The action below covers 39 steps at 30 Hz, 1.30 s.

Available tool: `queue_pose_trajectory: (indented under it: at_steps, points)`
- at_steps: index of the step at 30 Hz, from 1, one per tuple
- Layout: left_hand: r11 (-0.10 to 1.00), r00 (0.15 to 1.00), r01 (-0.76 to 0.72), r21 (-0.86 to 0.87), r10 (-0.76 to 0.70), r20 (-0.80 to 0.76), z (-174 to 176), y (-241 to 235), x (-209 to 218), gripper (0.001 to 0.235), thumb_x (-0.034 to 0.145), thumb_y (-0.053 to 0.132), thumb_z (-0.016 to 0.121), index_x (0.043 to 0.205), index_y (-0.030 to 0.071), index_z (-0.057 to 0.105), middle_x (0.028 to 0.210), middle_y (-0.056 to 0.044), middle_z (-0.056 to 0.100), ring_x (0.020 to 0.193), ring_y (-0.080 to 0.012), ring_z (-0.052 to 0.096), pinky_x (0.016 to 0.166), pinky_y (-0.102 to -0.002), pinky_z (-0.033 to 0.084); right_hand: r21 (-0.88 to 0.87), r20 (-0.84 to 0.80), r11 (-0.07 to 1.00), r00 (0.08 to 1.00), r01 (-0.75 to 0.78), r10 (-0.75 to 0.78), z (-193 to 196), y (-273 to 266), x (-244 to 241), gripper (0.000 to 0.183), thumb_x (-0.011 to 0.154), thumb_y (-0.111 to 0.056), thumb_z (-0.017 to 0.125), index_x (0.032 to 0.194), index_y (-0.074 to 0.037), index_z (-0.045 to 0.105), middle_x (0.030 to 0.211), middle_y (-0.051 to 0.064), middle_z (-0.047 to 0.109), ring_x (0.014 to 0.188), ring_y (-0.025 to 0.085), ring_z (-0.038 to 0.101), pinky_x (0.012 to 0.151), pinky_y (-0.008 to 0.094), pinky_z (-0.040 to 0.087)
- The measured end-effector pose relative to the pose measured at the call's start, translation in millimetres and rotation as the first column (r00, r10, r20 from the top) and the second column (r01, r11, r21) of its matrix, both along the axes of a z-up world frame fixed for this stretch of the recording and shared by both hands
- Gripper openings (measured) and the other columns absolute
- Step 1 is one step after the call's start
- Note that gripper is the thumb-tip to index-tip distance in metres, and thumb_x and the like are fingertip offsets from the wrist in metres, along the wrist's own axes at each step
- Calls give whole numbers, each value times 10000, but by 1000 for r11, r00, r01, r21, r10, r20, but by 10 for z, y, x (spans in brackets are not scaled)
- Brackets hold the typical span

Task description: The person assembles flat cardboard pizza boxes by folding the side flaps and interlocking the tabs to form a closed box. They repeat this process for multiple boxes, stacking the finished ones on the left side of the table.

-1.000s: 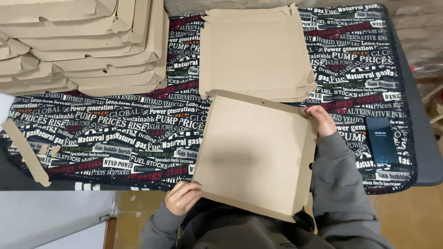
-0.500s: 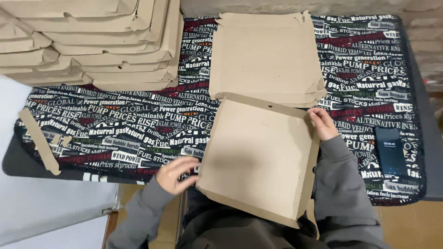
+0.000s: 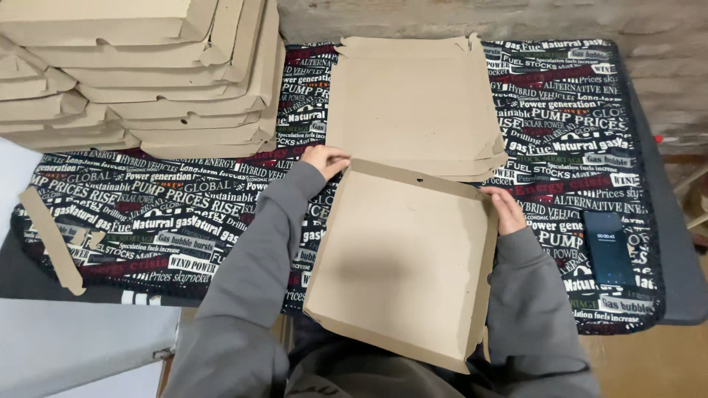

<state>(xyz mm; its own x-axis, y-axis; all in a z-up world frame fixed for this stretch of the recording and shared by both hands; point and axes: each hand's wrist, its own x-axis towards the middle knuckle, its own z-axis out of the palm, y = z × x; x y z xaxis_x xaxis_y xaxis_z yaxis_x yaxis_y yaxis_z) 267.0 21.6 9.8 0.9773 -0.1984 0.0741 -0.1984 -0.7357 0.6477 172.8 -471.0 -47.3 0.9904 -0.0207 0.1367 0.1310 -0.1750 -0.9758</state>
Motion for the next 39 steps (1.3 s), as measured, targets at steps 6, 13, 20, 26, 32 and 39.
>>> queue_pose_trajectory:
  at_steps: [6,13,20,26,32,39]
  points:
    - [999,1000,-21,-47,20,-19,-38,-77,49,234,869,380,808,1101,348,818,902,23,812,849,-230,777,794,-347,640,-79,48,997,998,-26,30,-200,4,74,278,1135,-203,547,1306,-95,737,1173,152,690,1094,225,593,1014,403,506]
    - [994,996,0,-108,-9,-83,-28,10,-153,228,821,346,832,1046,344,798,872,65,805,778,-130,767,744,-285,625,-146,62,989,998,-16,25,-94,11,13,289,1144,-177,516,1308,-109,744,1203,179,702,1149,275,625,1054,456,476]
    - [990,991,72,-118,-85,-108,493,107,-786,321,942,377,761,1208,197,768,1022,-47,814,692,-161,703,644,-307,581,-107,107,994,994,-15,26,-18,70,-40,262,1141,-145,526,1236,-91,764,1139,146,719,1116,226,622,1039,406,480]
    - [994,957,112,-6,-109,-267,761,257,-1637,602,966,523,693,1402,111,639,1133,-130,797,789,-284,754,727,-416,602,54,67,996,995,67,-70,87,134,-91,246,1155,-157,539,1192,-78,768,1043,110,712,992,166,603,968,340,506]
    - [892,825,285,-352,-415,-384,749,201,-2464,862,984,341,703,1621,34,211,1327,-331,655,999,-374,731,801,-470,627,175,-34,972,988,157,-153,259,95,-111,258,1175,-306,547,1241,-153,743,1125,62,714,1003,136,631,959,304,542]
    - [412,903,242,-879,-427,48,490,-115,-2682,974,959,-46,681,1698,76,58,1576,-219,443,1314,-244,555,1074,-420,521,240,-112,961,987,135,-111,345,-304,152,348,1143,-373,567,1399,-159,665,1319,114,645,1083,207,604,1011,350,519]
